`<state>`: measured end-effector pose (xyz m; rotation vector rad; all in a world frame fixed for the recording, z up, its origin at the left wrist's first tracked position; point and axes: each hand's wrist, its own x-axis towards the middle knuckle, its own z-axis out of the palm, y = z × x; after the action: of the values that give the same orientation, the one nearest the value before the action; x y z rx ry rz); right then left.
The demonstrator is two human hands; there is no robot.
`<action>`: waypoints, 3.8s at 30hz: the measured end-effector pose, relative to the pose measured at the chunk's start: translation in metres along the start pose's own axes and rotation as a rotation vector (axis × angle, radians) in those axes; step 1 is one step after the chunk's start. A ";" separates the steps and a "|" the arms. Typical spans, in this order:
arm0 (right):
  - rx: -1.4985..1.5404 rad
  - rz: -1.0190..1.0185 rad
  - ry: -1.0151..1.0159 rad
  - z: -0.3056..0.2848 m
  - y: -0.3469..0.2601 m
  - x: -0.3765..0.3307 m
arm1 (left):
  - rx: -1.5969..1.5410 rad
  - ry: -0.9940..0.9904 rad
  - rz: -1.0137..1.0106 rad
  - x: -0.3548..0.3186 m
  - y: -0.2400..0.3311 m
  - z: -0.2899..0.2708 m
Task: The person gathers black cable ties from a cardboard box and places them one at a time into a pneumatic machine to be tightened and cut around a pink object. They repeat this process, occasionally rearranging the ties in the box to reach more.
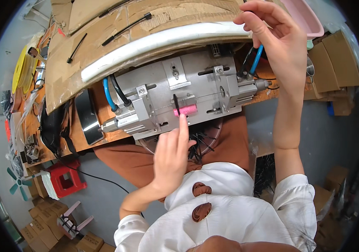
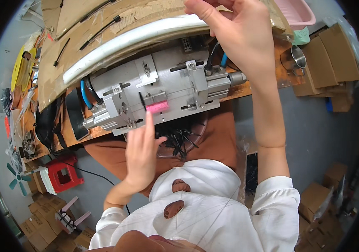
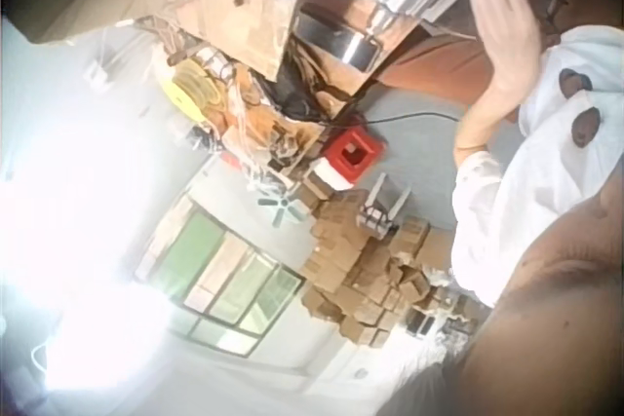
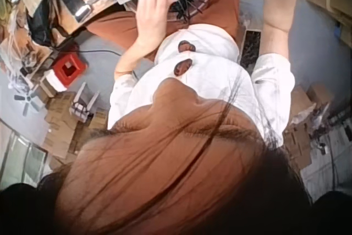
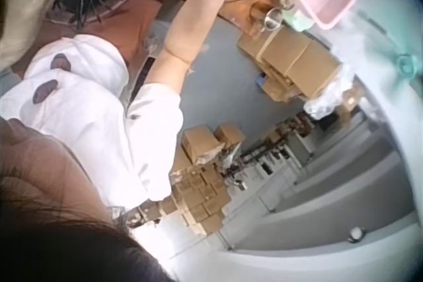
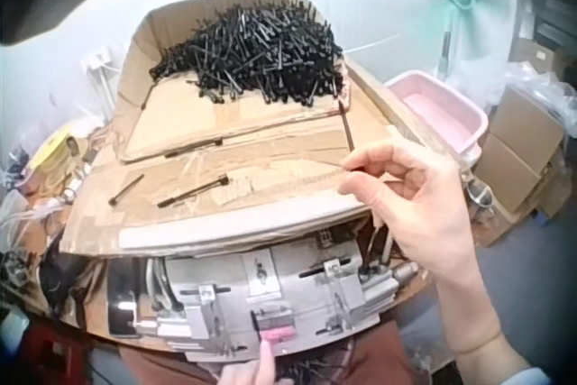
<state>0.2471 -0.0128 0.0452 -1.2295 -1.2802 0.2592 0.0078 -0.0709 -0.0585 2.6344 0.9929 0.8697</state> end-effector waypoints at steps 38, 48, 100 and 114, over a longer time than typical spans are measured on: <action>-0.431 -0.530 -0.375 0.052 -0.006 -0.024 | 0.144 0.328 -0.239 0.054 -0.060 -0.085; -0.998 -0.475 -0.686 0.164 0.063 0.138 | -0.058 -0.046 -0.182 0.200 -0.095 -0.038; -0.362 -0.135 -0.522 0.047 0.020 -0.165 | 0.144 0.139 -0.244 0.021 -0.030 -0.045; 0.239 0.437 -0.278 0.024 -0.016 -0.137 | -0.263 0.116 -0.161 0.064 -0.021 -0.064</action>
<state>0.1720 -0.1072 -0.0259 -1.2840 -1.1591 0.9004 -0.0027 -0.0149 0.0151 2.2754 1.0233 1.0458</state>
